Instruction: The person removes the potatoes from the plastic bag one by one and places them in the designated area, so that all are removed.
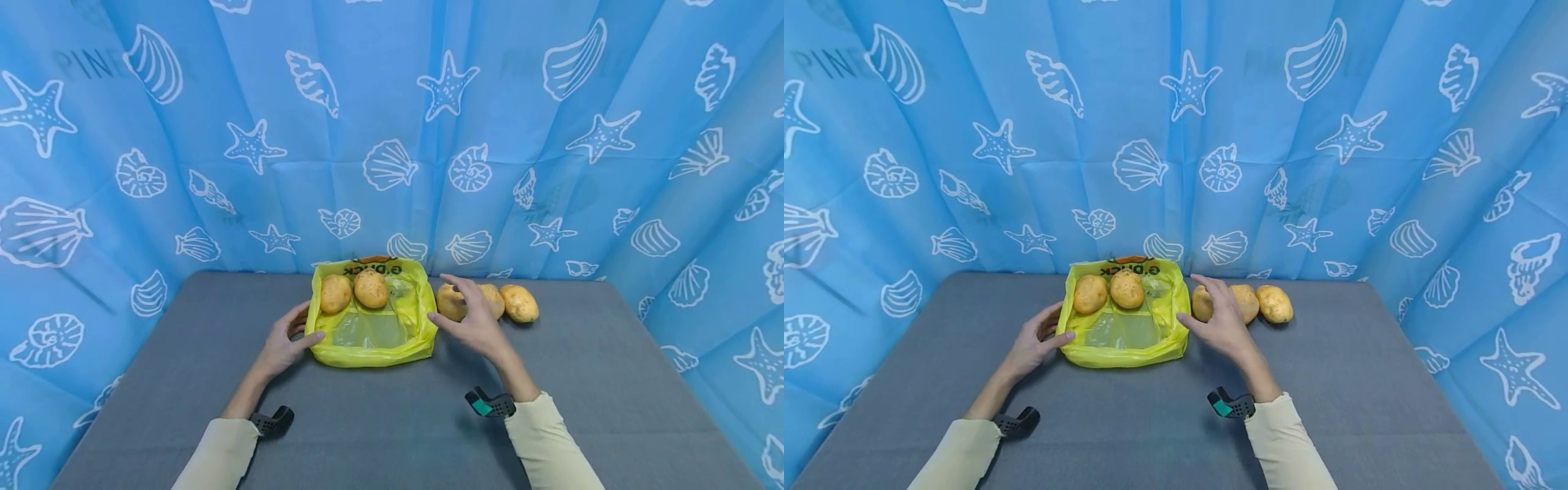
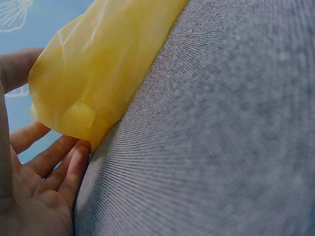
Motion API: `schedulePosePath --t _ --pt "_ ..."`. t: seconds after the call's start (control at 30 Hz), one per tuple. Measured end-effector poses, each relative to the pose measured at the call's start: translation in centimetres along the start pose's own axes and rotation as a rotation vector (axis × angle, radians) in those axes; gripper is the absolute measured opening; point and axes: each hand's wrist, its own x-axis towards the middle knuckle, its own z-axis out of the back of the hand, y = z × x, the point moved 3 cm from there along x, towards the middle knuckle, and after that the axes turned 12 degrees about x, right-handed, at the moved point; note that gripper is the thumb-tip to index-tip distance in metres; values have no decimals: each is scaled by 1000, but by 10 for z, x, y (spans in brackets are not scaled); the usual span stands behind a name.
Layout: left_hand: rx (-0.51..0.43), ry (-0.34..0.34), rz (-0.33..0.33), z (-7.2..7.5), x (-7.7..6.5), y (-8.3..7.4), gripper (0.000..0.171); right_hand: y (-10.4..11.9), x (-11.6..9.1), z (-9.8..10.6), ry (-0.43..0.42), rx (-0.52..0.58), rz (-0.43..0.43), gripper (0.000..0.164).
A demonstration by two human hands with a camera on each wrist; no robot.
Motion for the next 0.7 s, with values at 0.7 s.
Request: schedulePosePath --t 0.7 --pt "4 3 15 0 0 1 68 6 87 -84 332 236 -77 64"
